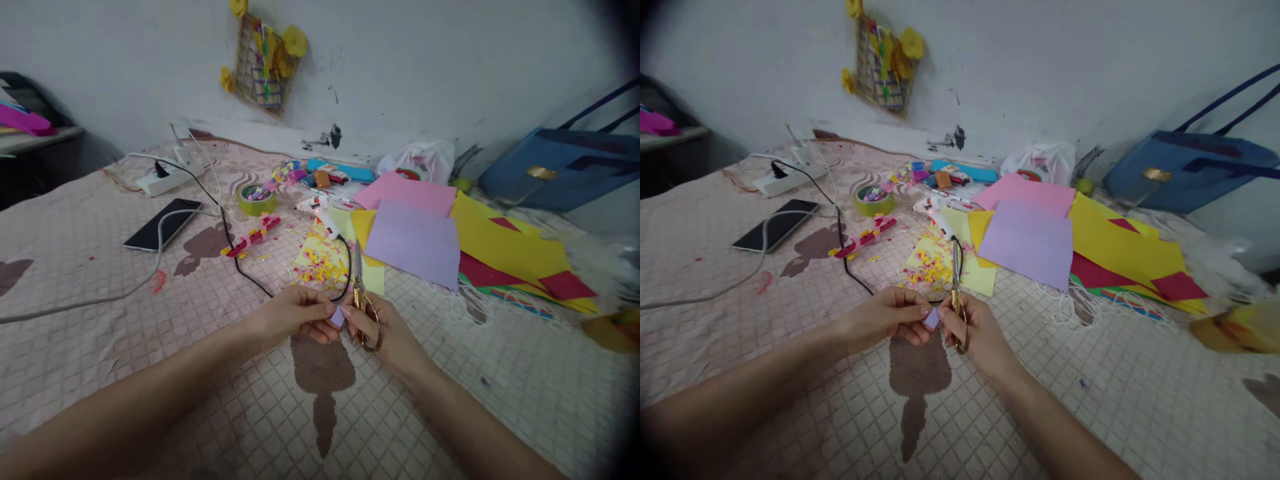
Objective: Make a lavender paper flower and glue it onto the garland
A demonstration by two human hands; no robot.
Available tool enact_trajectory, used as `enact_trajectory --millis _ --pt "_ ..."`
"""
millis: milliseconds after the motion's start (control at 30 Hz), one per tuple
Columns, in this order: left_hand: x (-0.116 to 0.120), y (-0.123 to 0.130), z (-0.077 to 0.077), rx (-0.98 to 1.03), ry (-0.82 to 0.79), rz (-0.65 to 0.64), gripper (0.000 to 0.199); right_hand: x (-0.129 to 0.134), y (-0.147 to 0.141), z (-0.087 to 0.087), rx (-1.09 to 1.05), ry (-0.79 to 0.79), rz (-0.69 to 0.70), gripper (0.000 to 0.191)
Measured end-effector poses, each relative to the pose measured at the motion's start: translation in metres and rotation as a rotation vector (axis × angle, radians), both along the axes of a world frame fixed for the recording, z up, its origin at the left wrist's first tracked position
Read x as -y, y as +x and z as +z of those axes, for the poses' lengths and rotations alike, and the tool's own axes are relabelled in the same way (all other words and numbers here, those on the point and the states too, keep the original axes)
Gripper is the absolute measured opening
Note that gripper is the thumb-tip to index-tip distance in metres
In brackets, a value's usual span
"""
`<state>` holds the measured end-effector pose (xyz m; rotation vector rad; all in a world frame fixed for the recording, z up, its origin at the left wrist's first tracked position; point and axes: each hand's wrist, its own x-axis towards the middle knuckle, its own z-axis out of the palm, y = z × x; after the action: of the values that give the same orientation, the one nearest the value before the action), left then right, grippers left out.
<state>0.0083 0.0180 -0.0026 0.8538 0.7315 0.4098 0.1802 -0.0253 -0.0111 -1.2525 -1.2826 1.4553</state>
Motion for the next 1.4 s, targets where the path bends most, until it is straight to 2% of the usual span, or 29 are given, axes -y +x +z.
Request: enact_trajectory --millis 267,600,967,1100,1200,1300,1400 --pt "0.001 0.000 -0.001 0.001 -0.029 0.007 0.018 0.000 -0.001 -0.001 -0.007 -0.009 -0.012 0.023" --pt "0.000 0.000 0.002 0.027 -0.080 0.009 0.013 0.000 0.000 0.000 -0.055 -0.014 -0.025 0.018" --pt "0.002 0.001 -0.007 0.019 -0.042 0.015 0.019 -0.001 -0.001 0.000 -0.005 0.009 -0.009 0.023" --pt "0.001 0.001 -0.006 0.014 -0.035 0.069 0.015 0.000 -0.002 0.001 -0.035 0.030 -0.051 0.026" --pt "-0.001 0.001 -0.003 0.020 -0.044 0.182 0.010 0.003 -0.002 0.002 -0.072 0.063 -0.095 0.030" --pt "-0.005 0.000 0.000 0.014 -0.079 0.287 0.006 0.006 -0.003 0.002 -0.171 0.071 -0.056 0.035" --pt "-0.010 -0.003 0.003 0.038 -0.112 0.326 0.004 0.008 -0.006 0.000 -0.288 0.059 0.018 0.040"
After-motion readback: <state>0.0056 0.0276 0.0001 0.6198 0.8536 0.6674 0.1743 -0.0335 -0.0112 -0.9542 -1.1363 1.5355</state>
